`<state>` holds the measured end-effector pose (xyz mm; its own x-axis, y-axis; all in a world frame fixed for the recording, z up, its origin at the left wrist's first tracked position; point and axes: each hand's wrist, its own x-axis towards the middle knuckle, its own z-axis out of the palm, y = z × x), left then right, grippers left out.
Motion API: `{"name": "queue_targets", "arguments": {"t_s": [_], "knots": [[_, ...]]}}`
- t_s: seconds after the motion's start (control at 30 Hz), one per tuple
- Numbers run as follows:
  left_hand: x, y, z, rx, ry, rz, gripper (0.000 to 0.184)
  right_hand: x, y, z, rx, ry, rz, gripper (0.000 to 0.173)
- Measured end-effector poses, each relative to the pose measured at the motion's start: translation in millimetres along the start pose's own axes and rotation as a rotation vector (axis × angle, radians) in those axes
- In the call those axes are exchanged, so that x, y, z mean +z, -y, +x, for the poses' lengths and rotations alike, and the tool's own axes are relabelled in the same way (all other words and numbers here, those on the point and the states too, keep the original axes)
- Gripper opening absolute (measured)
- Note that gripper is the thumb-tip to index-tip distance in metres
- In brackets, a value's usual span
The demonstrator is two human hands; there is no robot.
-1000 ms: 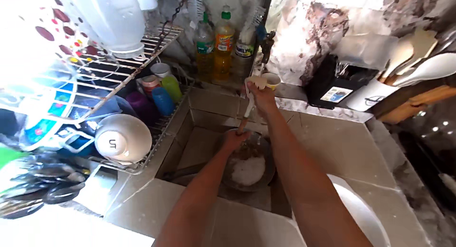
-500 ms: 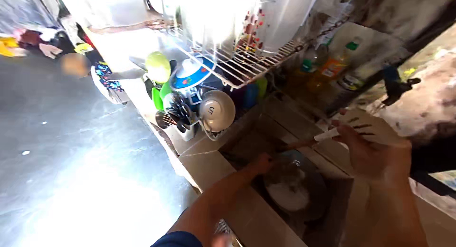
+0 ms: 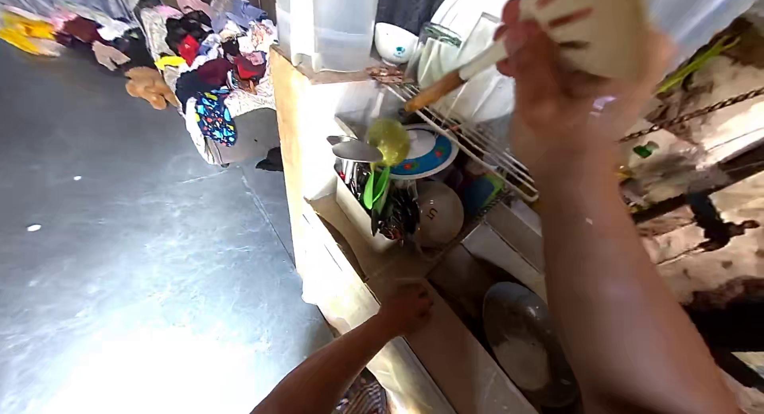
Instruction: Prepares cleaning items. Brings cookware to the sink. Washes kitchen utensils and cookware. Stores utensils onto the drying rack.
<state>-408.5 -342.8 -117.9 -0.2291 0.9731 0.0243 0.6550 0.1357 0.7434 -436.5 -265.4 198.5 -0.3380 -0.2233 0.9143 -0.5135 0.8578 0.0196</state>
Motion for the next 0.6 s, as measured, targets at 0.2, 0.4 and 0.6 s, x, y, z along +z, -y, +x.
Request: {"name": "queue_targets", "arguments": {"t_s": [0.2,0.4,0.6], "knots": [[6.2,4.8,0.7,-0.001,0.002,0.002,0.035,89.6,-31.2,35.4,0.339,0.329,-0.047,0.033],[10.4,9.4,1.2,0.010,-0.017,0.017,0.036,138.4,-75.7,28.0,0.746,0.469,0.079,0.033],[7.6,5.0,-1.0,0.007,0.009,0.034,0.036,141.6,-82.9,25.3,0.877,0.498,0.047,0.031]]}}
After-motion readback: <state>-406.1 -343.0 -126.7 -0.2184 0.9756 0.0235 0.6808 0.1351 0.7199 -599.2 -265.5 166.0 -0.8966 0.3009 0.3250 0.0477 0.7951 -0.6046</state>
